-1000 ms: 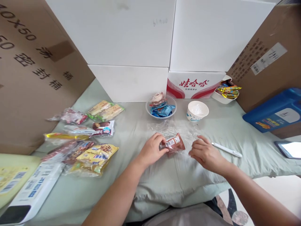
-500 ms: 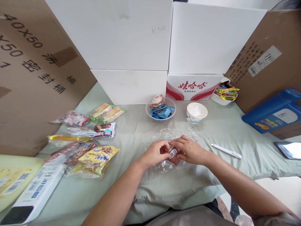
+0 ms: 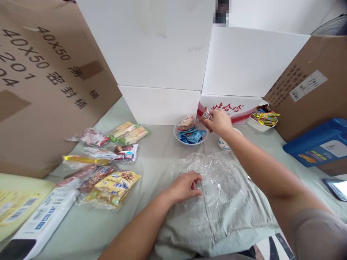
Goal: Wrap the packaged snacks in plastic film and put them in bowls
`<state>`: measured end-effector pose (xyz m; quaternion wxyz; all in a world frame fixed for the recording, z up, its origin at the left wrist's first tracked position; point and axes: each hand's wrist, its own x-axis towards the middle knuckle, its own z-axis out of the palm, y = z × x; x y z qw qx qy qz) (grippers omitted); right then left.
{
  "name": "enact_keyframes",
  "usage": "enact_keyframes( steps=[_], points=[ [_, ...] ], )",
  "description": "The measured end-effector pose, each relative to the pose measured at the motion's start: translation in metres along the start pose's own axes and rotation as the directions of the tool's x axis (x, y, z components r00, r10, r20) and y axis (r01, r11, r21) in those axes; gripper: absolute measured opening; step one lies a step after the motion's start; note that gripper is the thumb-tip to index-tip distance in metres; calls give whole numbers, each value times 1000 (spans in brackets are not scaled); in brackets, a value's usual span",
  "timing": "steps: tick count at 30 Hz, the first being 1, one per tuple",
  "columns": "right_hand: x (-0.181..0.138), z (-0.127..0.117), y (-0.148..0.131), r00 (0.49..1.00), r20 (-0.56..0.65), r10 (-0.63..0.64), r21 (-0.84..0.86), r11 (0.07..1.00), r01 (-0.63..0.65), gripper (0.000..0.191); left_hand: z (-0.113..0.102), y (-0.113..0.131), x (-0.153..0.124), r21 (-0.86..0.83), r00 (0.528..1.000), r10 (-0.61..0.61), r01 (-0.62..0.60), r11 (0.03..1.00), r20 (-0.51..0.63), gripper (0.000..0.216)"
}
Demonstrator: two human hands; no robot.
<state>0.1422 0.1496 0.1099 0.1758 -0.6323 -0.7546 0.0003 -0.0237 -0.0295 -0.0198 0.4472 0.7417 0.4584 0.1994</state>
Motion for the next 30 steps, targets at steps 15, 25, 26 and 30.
enact_keyframes(
  steps=[15,25,26,30],
  points=[
    [-40,28,29,912,-142,-385,259,875,409,38,-12,5,-3,61,949,198,-189,980,-244,12],
    [-228,52,119,811,228,-538,173,842,510,51,-15,-18,8,516,910,71,166,840,-408,37],
    [-236,48,123,839,204,-504,182,862,473,50,-17,-16,7,509,910,64,169,844,-409,35],
    [-256,25,134,846,136,-515,294,837,462,48,-25,12,-11,460,898,111,108,882,-425,21]
  ],
)
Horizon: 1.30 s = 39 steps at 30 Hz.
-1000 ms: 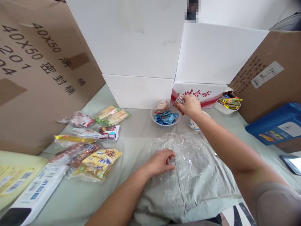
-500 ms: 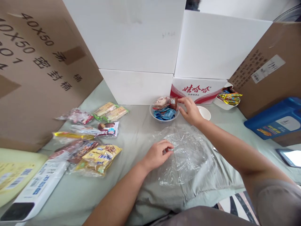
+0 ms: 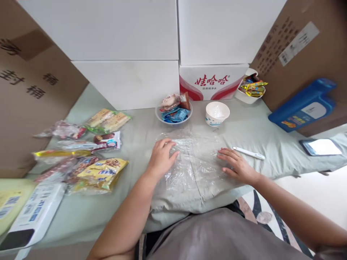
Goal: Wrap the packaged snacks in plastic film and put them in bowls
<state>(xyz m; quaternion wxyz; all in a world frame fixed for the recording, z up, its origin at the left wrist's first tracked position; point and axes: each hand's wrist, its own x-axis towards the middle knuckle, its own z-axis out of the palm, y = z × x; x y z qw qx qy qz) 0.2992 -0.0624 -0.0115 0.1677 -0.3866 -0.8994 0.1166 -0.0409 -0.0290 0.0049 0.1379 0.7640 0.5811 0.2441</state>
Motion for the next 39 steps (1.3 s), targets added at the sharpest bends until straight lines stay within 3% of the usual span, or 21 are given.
enact_keyframes(
  steps=[2,5,7,9,14,19,23,26,29,32,35,37,39],
  points=[
    [-12,-6,-4,997,48,-52,39,998,51,55,-16,15,-16,-58,988,118,-113,992,98,13],
    [-30,-6,-9,992,97,-79,46,996,75,51,-27,27,-52,-133,875,322,-293,947,361,15],
    [-41,-2,-12,995,70,-71,58,996,67,32,-23,23,-78,-119,852,358,-338,933,383,19],
    [-49,2,-16,998,23,-62,84,995,60,15,-15,12,-101,-111,874,365,-348,931,320,13],
    [-51,-7,-29,999,-22,-44,218,975,47,13,-20,-4,-132,-246,928,282,-222,944,244,17],
    [-25,-22,-31,995,-11,102,314,945,-93,17,-45,1,-110,-242,951,-3,82,967,311,16],
    [17,-11,-21,948,-78,307,303,914,-271,21,-47,-8,-64,-98,971,-173,190,977,164,17],
    [47,8,-13,892,-119,437,179,893,-413,24,-34,-19,-35,11,963,-262,261,965,57,16],
    [63,28,-8,881,-98,462,-72,880,-470,28,-12,-31,-22,99,955,-295,292,951,17,16],
    [63,41,-7,902,-87,423,-213,877,-431,32,4,-42,-24,108,957,-286,289,951,-42,21],
    [58,45,-6,914,-135,384,-219,888,-405,32,5,-45,-28,88,940,-221,251,964,-260,25],
    [56,46,-6,916,-151,372,-213,892,-398,31,-1,-38,-30,161,899,-74,157,974,-433,24],
    [56,47,-6,919,-154,362,-211,897,-389,31,-4,-23,-32,264,877,139,-14,965,-460,17]
  ],
)
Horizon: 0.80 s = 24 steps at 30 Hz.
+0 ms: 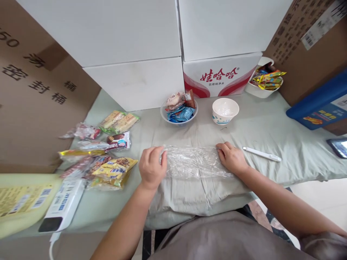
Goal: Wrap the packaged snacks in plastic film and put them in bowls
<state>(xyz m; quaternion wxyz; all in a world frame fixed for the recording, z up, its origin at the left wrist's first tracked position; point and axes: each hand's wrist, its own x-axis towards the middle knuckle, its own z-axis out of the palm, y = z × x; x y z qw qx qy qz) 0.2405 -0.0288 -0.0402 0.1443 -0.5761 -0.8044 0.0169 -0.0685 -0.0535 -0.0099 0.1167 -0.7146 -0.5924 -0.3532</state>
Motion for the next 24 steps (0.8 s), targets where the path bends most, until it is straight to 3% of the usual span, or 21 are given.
enact_keyframes(
  steps=[2,4,7,10,13,15,17,19,21,24],
  points=[
    [1,1,0,1000,-1,-6,-1,1000,6,30,-2,17,-1,-64,969,219,-213,975,111,18],
    [1,0,3,1000,9,-18,-4,1000,18,30,2,31,-7,-145,868,377,-348,926,324,32],
    [1,-10,14,1000,2,8,-44,999,-8,29,13,38,-20,-166,705,402,-381,909,585,64],
    [-1,-25,19,993,-109,43,-95,994,-54,28,19,35,-28,-159,643,354,-342,926,679,72],
    [-8,-32,6,984,-144,-104,-65,993,95,35,20,34,-28,-167,640,339,-315,934,689,73],
    [-14,-26,-9,958,-30,-284,-28,959,283,51,19,34,-26,-159,642,326,-305,939,694,74],
    [-20,-15,-18,914,107,-392,11,919,393,66,17,28,-25,-123,652,287,-286,950,702,79],
    [-27,-9,-18,898,175,-403,38,915,403,70,10,14,-25,-59,675,219,-252,966,704,86],
    [-35,-11,-9,903,162,-397,59,918,393,70,-2,-4,-28,3,714,158,-219,976,682,91],
    [-51,-26,7,888,96,-449,141,890,434,70,-27,-26,-37,-33,751,206,-239,970,627,84]
  ],
)
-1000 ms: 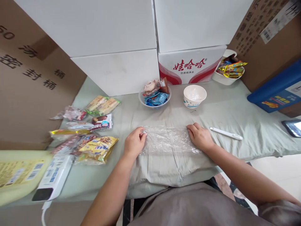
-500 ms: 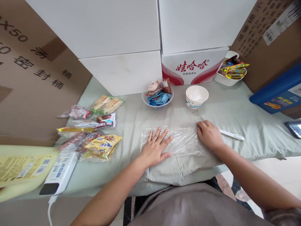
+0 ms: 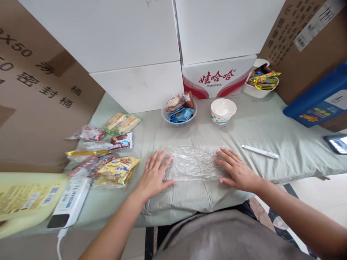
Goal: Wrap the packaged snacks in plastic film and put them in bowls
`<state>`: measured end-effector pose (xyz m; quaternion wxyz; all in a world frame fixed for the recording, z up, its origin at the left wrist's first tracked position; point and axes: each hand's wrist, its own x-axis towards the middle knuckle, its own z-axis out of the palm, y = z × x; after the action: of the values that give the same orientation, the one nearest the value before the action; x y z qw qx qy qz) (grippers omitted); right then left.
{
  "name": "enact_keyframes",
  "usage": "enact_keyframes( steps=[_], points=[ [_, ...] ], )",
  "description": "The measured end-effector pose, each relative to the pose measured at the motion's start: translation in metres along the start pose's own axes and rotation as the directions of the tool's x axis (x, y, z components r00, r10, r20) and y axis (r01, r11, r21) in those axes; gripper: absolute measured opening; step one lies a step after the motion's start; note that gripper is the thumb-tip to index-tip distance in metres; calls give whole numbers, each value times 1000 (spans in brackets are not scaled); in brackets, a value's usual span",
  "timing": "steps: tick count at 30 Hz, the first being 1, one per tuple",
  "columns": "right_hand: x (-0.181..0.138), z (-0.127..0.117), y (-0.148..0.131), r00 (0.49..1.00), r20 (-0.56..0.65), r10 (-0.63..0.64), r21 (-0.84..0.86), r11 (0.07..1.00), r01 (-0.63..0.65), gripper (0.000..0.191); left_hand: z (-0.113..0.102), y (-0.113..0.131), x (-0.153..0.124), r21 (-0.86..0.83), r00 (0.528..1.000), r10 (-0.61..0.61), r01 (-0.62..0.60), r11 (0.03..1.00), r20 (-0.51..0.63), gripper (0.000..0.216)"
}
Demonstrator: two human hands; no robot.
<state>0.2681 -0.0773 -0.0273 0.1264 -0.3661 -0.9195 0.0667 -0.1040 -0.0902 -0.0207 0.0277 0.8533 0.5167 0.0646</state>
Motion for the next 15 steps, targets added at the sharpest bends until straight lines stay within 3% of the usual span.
enact_keyframes(
  steps=[4,7,11,15],
  points=[
    [-26,-12,-3,998,-55,-14,123,992,20,37,-7,-5,-24,-112,975,205,-214,970,-85,31],
    [-35,-12,-7,992,-124,11,178,984,12,18,-9,-2,-26,-203,962,223,-253,946,-159,21],
    [-28,-17,-7,983,-140,117,273,959,-75,19,-19,0,-10,-358,992,38,-80,930,-124,19],
    [-1,-18,1,904,-142,403,249,899,-361,23,-24,-4,24,-306,975,-224,211,928,-6,22]
  ],
)
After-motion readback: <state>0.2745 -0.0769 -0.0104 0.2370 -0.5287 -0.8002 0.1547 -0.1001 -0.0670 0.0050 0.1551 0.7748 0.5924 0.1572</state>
